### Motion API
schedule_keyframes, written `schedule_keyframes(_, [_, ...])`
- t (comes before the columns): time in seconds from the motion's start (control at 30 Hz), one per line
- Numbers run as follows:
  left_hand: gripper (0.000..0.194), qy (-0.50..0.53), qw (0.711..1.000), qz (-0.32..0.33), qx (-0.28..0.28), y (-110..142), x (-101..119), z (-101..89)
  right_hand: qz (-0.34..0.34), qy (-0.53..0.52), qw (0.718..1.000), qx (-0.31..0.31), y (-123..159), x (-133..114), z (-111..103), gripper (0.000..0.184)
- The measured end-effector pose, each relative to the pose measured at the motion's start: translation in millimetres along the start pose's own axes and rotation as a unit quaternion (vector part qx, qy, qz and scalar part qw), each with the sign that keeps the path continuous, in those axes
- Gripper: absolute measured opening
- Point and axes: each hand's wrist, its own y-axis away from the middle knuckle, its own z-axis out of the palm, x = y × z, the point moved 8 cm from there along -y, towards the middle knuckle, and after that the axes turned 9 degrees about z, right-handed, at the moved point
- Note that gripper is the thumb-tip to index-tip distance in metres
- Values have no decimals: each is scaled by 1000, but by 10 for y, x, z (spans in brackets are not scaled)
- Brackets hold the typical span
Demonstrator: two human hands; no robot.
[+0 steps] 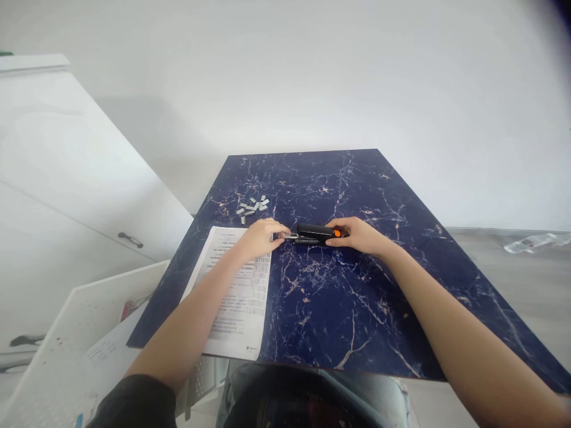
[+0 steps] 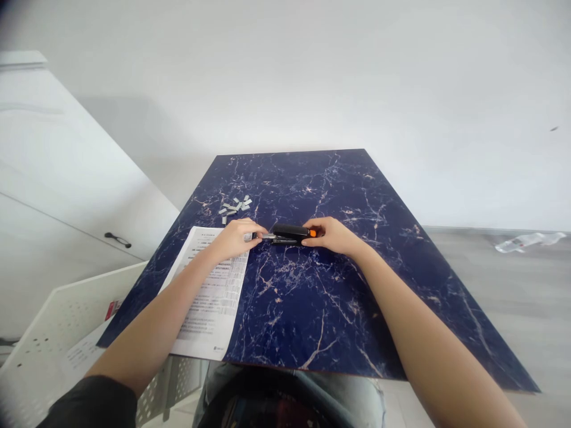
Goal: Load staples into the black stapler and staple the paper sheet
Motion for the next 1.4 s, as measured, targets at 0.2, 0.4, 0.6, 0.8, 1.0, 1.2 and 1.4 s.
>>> schedule_keyframes(0.2, [25, 14, 999, -27, 11, -26, 37, 5, 0, 1, 1000, 1, 0, -3, 4, 40])
schedule_keyframes(0.4, [22, 39, 997, -63, -3, -21, 22, 60, -4, 4, 1000, 4, -9, 9, 0, 38])
schedule_keyframes(0.6, [19, 66, 995, -75, 24, -13, -3, 27, -5, 2, 1000, 2, -20, 27, -1, 38])
schedule_keyframes(0.8, [17, 98, 989, -81, 79, 8, -60, -45, -3, 6, 1000, 4, -10, 33, -1, 38])
schedule_keyframes(1.0, [22, 102, 989, -61, 85, -8, -60, -41, -2, 8, 1000, 0, -11, 16, 6, 39])
schedule_keyframes(1.2, [19, 140, 979, -128, 70, 32, -174, -33, 2, 8, 1000, 2, -12, 16, -1, 41])
schedule_keyframes(1.4, [18, 116, 983, -135, 46, 17, -110, -5, 3, 17, 1000, 2, -1, -5, 1, 39])
